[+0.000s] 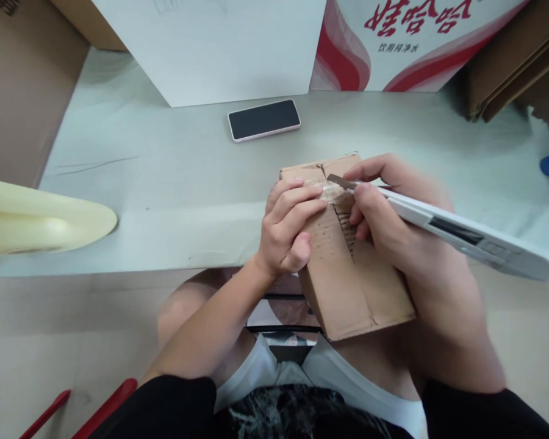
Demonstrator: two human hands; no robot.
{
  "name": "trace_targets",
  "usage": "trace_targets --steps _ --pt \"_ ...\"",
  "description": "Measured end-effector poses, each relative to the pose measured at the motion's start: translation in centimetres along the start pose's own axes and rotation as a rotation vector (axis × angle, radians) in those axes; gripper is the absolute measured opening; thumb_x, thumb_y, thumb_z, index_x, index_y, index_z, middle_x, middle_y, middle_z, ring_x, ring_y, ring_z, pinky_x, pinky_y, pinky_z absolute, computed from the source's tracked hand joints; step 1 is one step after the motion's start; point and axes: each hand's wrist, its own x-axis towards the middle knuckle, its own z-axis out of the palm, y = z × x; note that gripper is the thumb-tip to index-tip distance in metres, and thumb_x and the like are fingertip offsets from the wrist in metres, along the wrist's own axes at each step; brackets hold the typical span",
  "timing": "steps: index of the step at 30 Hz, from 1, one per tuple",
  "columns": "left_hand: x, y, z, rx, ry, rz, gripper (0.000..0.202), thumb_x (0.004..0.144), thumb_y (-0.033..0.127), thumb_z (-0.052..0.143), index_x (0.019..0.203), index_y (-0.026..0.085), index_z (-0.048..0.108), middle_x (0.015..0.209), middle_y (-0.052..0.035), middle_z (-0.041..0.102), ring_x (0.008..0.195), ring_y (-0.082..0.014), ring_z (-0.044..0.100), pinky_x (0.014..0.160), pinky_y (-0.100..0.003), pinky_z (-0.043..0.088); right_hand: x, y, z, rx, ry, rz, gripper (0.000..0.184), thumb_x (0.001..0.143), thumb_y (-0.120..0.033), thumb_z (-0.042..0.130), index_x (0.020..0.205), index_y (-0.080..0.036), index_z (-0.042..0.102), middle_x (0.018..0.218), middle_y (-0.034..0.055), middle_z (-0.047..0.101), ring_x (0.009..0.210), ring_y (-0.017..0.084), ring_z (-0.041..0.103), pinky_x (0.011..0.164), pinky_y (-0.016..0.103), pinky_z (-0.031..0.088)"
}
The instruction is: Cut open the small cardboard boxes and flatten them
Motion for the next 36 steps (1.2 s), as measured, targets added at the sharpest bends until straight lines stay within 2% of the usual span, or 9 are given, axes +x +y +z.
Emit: trace_targets --steps 4,14,18,21,28,36 --pt "0.00 0.00 0.01 0.000 -0.001 -0.005 0.043 0.105 0.040 0.035 0.121 0.021 0.070 0.124 -0.0098 0.076 0.126 -0.0298 0.066 0.114 -0.053 0.052 0.13 0.27 0.03 -0.042 -0.002 0.000 0.018 0.094 -0.030 0.062 0.104 -0.024 0.076 0.064 -0.0048 0.065 0.073 0.017 0.072 0.074 0.034 0.053" --pt "-0.21 -0.15 0.39 -0.040 0.031 0.010 0.042 0.105 0.039 0.036 0.123 0.020 0.069 0.124 -0.0110 0.075 0.126 -0.0305 0.064 0.115 -0.052 0.050 -0.02 0.11 0.17 -0.084 -0.011 -0.021 0.019 0.094 -0.030 0.063 0.105 -0.024 0.077 0.095 0.0006 0.080 0.089 0.018 0.078 0.085 0.036 0.057" --pt "-0.22 -0.15 0.40 -0.032 0.030 0.005 0.042 0.104 0.039 0.036 0.122 0.021 0.069 0.124 -0.0106 0.075 0.126 -0.0305 0.064 0.116 -0.052 0.050 0.15 0.16 0.17 -0.113 -0.029 -0.060 0.019 0.095 -0.029 0.061 0.104 -0.025 0.076 0.087 0.0003 0.077 0.089 0.019 0.077 0.086 0.037 0.058" --pt "-0.20 -0.13 0.41 -0.024 0.033 0.003 0.042 0.104 0.039 0.036 0.121 0.021 0.070 0.123 -0.0106 0.075 0.128 -0.0305 0.063 0.116 -0.051 0.050 0.25 -0.04 0.18 -0.096 -0.037 -0.022 0.019 0.093 -0.029 0.060 0.102 -0.024 0.076 0.080 0.0001 0.074 0.088 0.020 0.076 0.084 0.036 0.059" --pt "-0.10 -0.20 0.25 -0.032 0.026 0.020 0.042 0.103 0.038 0.038 0.123 0.022 0.070 0.123 -0.0106 0.076 0.127 -0.0314 0.063 0.113 -0.052 0.052 0.21 -0.34 -0.03 -0.104 -0.034 0.023 0.015 0.087 -0.022 0.061 0.095 -0.024 0.074 0.073 0.0005 0.071 0.084 0.022 0.076 0.072 0.034 0.057" --pt "-0.20 -0.36 0.06 -0.017 -0.008 0.017 0.044 0.103 0.040 0.036 0.125 0.023 0.070 0.125 -0.0099 0.075 0.128 -0.0315 0.063 0.114 -0.053 0.051 0.00 0.18 0.04 -0.078 -0.021 0.000 0.019 0.087 -0.024 0.061 0.098 -0.020 0.077 0.078 0.0011 0.075 0.084 0.020 0.075 0.079 0.035 0.054"
